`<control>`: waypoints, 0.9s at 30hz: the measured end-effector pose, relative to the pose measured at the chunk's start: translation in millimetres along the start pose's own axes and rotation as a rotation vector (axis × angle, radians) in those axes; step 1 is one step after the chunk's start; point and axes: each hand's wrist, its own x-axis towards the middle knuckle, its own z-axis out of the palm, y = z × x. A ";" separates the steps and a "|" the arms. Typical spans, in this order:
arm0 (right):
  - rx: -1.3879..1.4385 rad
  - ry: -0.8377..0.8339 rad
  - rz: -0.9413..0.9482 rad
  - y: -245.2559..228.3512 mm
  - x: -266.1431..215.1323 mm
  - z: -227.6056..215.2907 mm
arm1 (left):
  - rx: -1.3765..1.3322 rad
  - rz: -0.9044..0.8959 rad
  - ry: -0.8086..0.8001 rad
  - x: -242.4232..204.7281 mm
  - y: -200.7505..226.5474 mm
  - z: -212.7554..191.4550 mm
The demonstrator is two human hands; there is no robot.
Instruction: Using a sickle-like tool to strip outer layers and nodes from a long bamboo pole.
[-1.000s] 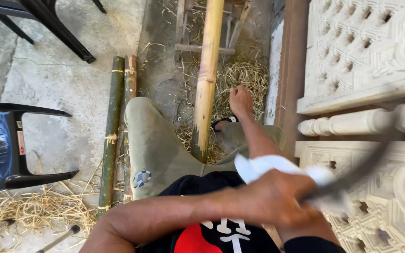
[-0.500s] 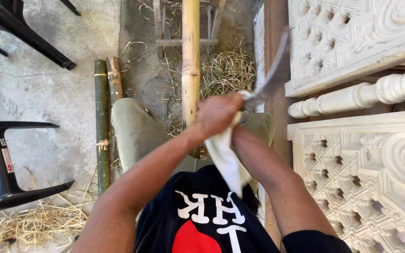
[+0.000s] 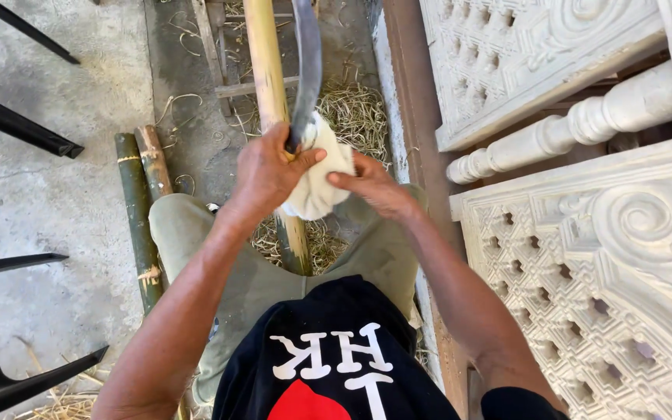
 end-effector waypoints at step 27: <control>-0.330 0.509 -0.042 -210.7 -158.7 -18.4 | -0.572 -0.074 -0.146 -23.6 -9.7 -5.2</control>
